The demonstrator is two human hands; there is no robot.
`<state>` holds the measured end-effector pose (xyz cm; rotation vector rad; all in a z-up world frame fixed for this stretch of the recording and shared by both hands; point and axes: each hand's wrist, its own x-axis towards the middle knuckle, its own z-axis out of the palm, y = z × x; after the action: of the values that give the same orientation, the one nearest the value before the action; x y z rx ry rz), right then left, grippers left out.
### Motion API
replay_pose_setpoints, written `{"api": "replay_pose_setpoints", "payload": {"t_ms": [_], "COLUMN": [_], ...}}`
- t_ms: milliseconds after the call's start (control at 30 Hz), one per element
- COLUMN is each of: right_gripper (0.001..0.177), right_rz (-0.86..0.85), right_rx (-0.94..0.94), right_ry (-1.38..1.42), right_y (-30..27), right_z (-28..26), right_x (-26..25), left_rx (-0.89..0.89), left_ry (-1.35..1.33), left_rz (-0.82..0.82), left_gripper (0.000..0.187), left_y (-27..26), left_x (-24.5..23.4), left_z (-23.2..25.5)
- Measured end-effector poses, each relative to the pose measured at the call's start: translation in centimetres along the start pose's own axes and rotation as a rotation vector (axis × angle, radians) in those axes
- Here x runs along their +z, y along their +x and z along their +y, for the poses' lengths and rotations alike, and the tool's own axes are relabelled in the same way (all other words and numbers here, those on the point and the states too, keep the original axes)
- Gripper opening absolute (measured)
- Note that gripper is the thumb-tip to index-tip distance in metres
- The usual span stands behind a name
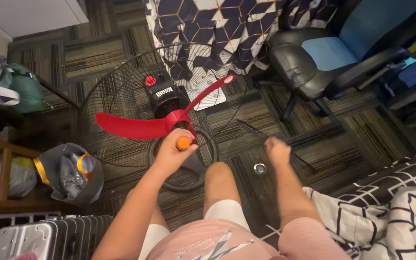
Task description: The person uses a screwdriver to loosen the front grille of a red electric fan, removes the grille and the fan blades, then wipes the fan motor housing with a brown cloth. The person does not reassemble the fan within the clip.
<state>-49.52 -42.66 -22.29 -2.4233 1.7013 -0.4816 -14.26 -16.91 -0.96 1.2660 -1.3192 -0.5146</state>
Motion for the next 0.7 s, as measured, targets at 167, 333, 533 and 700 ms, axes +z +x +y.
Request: {"api": "replay_pose_setpoints", "payload": {"t_ms": [167, 333, 533, 700], "right_gripper": [0.059, 0.045, 0.041, 0.029], "right_rz": [-0.712, -0.675, -0.347, -0.584], "right_rx": [0.118, 0.191, 0.057, 0.166], "right_ry": [-0.202, -0.045, 0.412, 1.208], "right_y": [-7.0, -7.8, -5.4, -4.9], "right_z": [-4.8, -4.9, -4.1, -9.6], "right_x": [5.9, 6.4, 4.8, 0.1], "left_rx": [-0.009, -0.004, -0.026, 0.201], "left_ry": [-0.042, 0.004, 0.011, 0.315], "left_rz": [-0.058, -0.06, -0.092, -0.17], "left_gripper": [0.03, 0.03, 0.031, 0.035], "left_y": [0.2, -0.1, -0.8, -1.6], "left_x": [1.7, 2.0, 2.8, 3.8], "left_z": [0.2, 0.4, 0.6, 2.4]}}
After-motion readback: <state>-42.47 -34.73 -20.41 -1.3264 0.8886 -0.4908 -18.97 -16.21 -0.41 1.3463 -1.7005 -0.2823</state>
